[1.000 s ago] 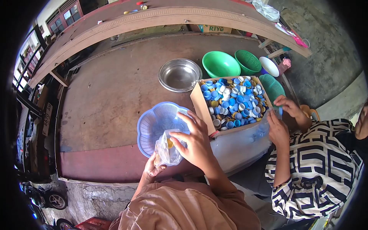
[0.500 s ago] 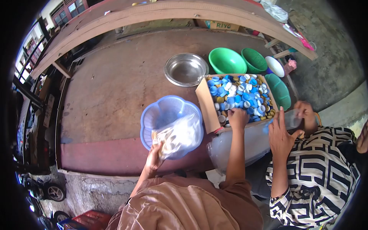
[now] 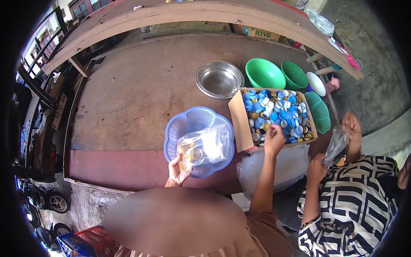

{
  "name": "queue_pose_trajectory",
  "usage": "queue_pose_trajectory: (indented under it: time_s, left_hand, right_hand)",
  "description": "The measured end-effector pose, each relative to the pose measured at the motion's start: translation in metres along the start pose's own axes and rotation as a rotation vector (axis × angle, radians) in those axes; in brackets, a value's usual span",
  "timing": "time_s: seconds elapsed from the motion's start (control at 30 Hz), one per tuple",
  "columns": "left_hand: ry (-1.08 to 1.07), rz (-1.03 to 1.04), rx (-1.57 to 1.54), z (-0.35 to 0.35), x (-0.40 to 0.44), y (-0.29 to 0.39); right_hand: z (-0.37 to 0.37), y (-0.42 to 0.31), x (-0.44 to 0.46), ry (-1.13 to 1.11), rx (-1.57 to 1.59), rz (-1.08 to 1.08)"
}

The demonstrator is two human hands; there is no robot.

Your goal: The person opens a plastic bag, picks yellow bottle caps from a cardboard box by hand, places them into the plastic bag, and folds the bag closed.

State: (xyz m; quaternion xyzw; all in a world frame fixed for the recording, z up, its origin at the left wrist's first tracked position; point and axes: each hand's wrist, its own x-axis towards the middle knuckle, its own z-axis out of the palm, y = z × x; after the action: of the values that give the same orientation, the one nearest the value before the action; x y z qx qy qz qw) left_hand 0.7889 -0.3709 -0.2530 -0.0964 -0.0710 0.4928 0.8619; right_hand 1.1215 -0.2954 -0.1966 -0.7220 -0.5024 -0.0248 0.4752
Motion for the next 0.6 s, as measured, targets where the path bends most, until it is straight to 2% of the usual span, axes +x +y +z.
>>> queue_pose_trajectory:
  time_s: [0.07,0.2,0.27,0.33,0.37,0.47,0.57,0.6]
  left_hand:
    - [0.008,0.006,-0.047,-0.004,-0.002,-0.001]
    - [0.027,-0.035,-0.094,-0.004,-0.002,-0.001]
    - [0.009,-0.091,-0.067,-0.007,0.0,-0.002]
    - [0.051,-0.098,0.014,-0.008,-0.003,-0.003]
    - [0.104,-0.078,0.083,-0.007,-0.004,-0.003]
    - [0.18,-0.001,0.39,0.007,-0.002,-0.004]
    - [0.179,0.07,0.68,0.035,-0.001,-0.011]
    - [0.154,0.062,0.639,0.036,-0.001,-0.012]
  right_hand:
    - [-0.011,-0.029,-0.007,-0.078,0.537,0.198]
    - [-0.031,-0.113,-0.041,-0.677,0.999,0.218]
    - [-0.019,-0.118,-0.057,-0.853,1.03,0.21]
    - [-0.006,-0.126,-0.061,-0.876,0.828,0.081]
    - [-0.011,-0.13,-0.06,-0.883,0.71,0.09]
    - [-0.01,-0.127,-0.047,-0.877,0.651,0.052]
    - [-0.023,-0.149,-0.033,-0.808,0.551,-0.202]
    - [-0.028,-0.157,-0.03,-0.784,0.52,-0.293]
